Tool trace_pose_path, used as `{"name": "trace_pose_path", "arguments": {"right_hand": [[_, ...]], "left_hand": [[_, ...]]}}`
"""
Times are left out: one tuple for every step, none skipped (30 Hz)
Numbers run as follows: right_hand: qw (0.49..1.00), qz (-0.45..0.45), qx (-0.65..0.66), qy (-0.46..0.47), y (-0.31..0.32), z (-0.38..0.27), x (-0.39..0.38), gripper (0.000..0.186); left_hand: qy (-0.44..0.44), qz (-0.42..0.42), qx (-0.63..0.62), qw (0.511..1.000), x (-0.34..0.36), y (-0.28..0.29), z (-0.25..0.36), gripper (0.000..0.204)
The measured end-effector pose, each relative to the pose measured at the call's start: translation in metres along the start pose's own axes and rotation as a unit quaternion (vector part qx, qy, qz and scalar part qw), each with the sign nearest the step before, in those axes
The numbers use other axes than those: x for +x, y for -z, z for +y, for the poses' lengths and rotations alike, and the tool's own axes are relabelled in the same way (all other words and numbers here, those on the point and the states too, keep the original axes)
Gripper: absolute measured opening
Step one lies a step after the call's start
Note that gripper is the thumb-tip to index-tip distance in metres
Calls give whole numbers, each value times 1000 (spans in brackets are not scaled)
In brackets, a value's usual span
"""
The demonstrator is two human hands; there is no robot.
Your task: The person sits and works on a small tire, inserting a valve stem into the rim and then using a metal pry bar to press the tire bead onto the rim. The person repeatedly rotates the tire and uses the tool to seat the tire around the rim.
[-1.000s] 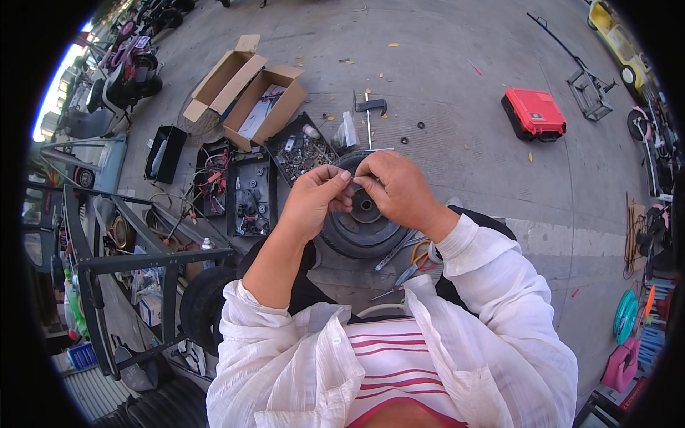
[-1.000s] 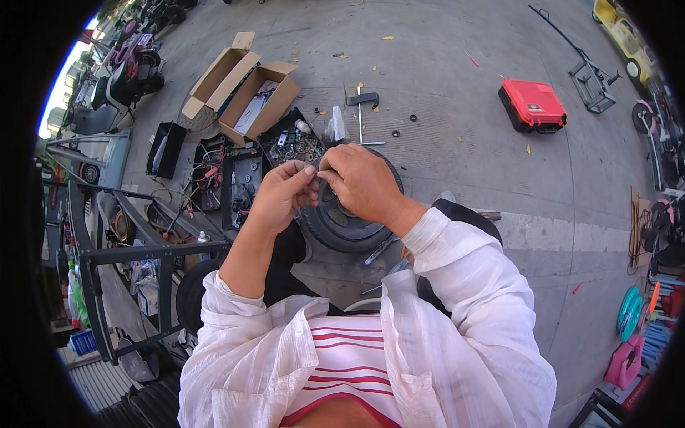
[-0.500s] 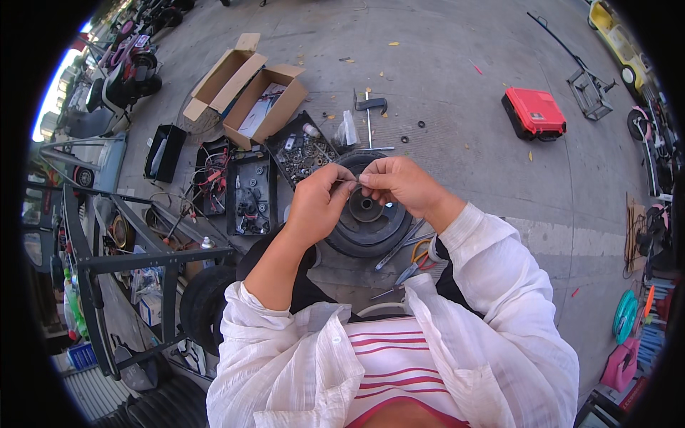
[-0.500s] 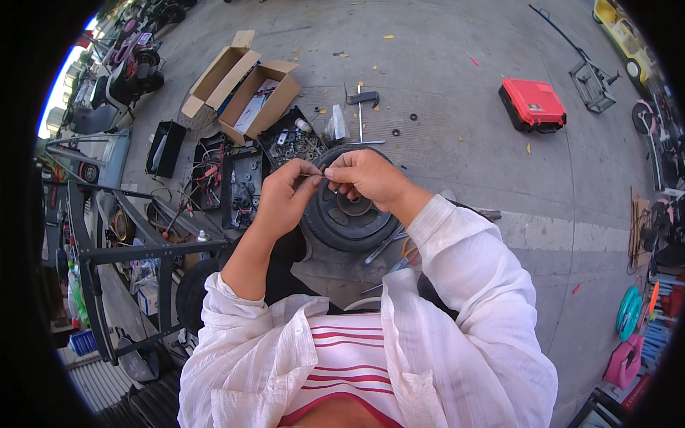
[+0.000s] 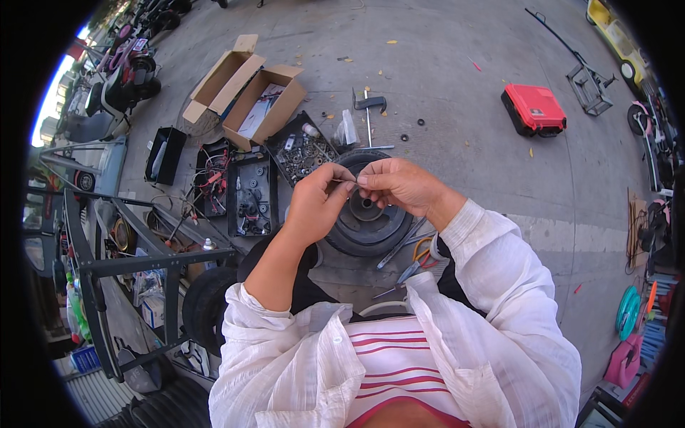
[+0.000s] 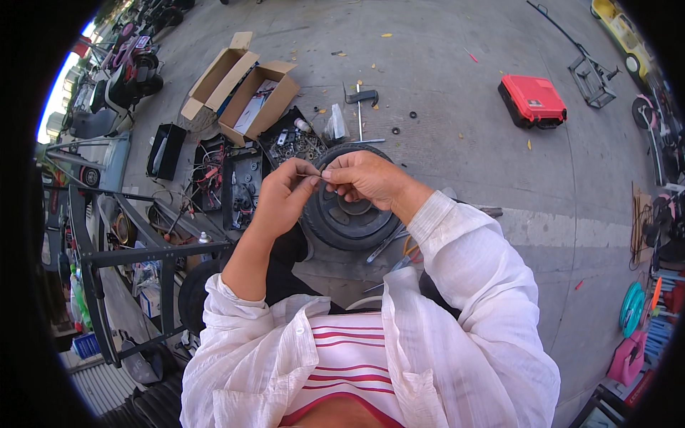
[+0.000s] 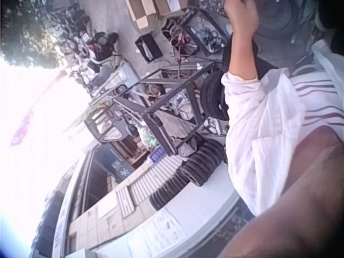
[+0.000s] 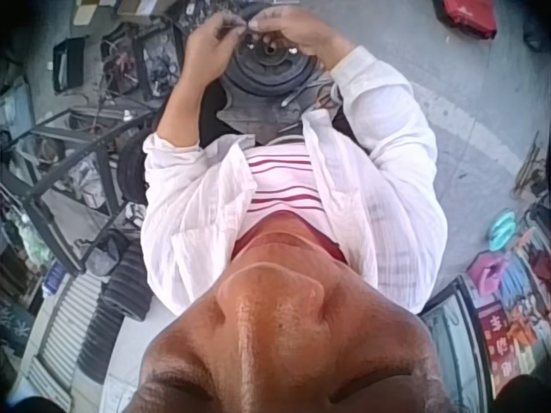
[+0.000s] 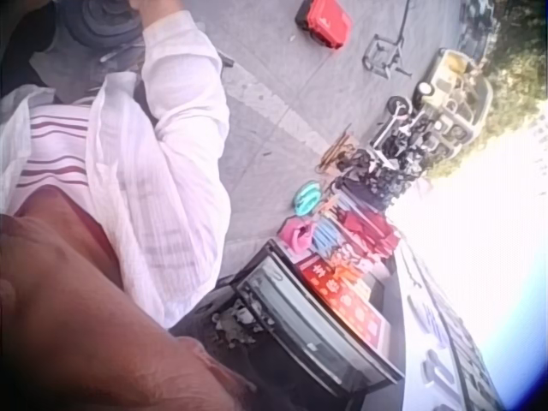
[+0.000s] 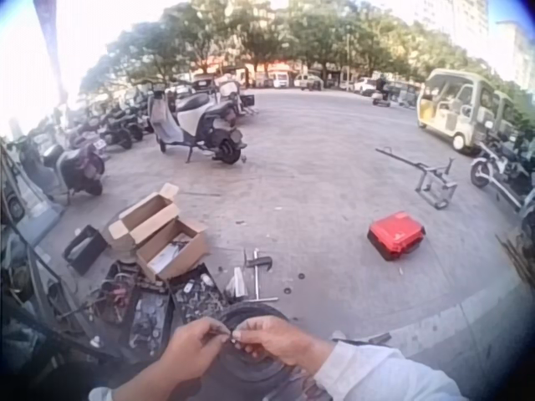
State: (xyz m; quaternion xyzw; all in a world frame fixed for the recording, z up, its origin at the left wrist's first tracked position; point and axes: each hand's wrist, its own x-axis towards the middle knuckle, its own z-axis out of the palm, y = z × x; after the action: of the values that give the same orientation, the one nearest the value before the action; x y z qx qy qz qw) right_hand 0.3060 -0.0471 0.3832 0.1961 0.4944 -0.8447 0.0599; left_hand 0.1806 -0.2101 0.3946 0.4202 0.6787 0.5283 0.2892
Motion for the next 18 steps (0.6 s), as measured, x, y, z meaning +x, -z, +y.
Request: {"name": "trace_pose_path", "arguments": {"right_hand": [[1000, 0, -8, 20, 0, 1, 1, 15], [999, 0, -16, 39, -1, 1, 1, 15], [995, 25, -58, 72, -3, 0, 1, 15], [988, 50, -100, 105, -7, 0, -1, 15], [977, 72, -142, 139, -12, 0, -2, 16], [963, 84, -184, 181, -14, 2, -2, 15], [944, 96, -225, 222, -15, 5, -1, 15], [922, 108, -266, 261, -16, 6, -1, 15], [883, 116, -340, 303, -16, 5, -2, 15], [836, 122, -411, 343, -17, 2, -4, 15], [782, 129, -478, 378, -17, 1, -6, 14], [804, 129, -459, 356, -19, 0, -6, 14], [825, 130, -439, 333, -21, 0, -6, 14], [844, 130, -418, 310, -21, 0, -7, 14], [882, 122, -363, 274, -19, 3, -5, 15], [915, 114, -306, 237, -14, 9, 0, 16], [943, 104, -247, 198, -12, 9, 3, 17], [963, 92, -201, 156, -10, 7, 3, 17]], "left_hand": [[23, -5, -39, 999, 0, 0, 0, 11], [57, -7, -88, 994, 2, 0, 3, 12], [92, -9, -137, 986, 3, 0, 9, 13], [125, -12, -185, 975, 5, 0, 12, 14], [164, -19, -198, 966, 6, 2, 13, 15], [202, -25, -210, 956, 7, 4, 12, 16], [240, -32, -222, 944, 7, 6, 12, 18], [245, -39, -229, 941, 6, 7, 10, 18], [250, -46, -236, 938, 6, 8, 7, 18], [255, -53, -242, 935, 5, 9, 5, 19], [240, -48, -228, 942, 5, 8, 4, 19], [225, -42, -214, 950, 4, 7, 4, 18], [210, -36, -199, 957, 3, 6, 3, 18], [183, -36, -172, 967, 3, 4, 1, 17], [156, -35, -145, 976, 3, 3, -4, 16], [128, -35, -118, 984, 2, 1, -6, 15], [113, -37, -107, 987, 2, 1, -6, 14], [98, -39, -96, 990, 1, 0, -6, 13]]}}
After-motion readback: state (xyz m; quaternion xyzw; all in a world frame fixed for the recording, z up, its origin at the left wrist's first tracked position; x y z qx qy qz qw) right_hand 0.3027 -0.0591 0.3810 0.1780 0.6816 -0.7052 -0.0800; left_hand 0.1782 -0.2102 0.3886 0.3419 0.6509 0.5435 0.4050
